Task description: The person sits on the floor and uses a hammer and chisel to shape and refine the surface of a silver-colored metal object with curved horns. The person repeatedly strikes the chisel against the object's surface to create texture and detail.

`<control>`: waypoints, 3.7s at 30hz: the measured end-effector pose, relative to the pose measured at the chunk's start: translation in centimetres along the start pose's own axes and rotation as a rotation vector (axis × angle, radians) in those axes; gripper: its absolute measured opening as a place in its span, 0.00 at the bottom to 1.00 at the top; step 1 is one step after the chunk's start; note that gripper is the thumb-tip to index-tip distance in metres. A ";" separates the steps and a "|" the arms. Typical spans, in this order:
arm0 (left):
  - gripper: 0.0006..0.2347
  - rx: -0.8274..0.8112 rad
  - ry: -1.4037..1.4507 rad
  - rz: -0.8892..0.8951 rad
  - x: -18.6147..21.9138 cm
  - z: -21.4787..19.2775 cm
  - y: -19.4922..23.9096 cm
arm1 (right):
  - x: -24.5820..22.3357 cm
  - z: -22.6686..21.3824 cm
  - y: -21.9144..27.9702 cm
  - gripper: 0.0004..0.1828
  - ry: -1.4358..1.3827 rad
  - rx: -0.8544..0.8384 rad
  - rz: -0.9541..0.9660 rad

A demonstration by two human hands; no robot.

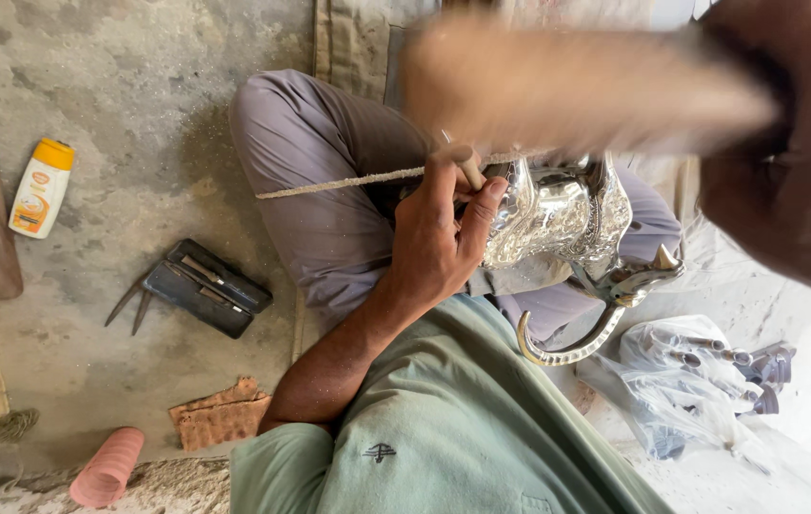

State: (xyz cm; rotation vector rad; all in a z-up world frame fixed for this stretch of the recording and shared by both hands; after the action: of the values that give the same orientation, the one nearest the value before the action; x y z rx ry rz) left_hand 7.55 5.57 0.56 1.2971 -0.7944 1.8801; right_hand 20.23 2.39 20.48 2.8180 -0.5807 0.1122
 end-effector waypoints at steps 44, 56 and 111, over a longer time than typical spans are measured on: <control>0.09 -0.171 0.174 -0.331 -2.7 0.4 -1.1 | 1.3 2.1 0.3 0.31 0.248 -0.100 -0.050; 0.13 -0.148 0.196 -0.173 -1.2 -0.2 -1.8 | 1.8 2.5 -1.9 0.25 -0.007 -0.105 -0.073; 0.09 0.083 -0.268 0.104 0.7 1.2 0.2 | 6.7 7.1 2.4 0.15 0.106 0.041 0.039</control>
State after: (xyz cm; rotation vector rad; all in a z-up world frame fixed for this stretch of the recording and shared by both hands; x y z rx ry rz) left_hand 7.78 4.65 1.61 1.6112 -0.9440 1.8597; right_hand 25.57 -4.23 15.09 2.8199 -0.6151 0.2823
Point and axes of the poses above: each hand's wrist, its own y-axis away from the middle knuckle, its own z-axis out of the palm, x = y × z, the point moved 8 cm from there along -y, towards the middle knuckle, and after that the axes turned 9 degrees about y, right-handed, at the moved point
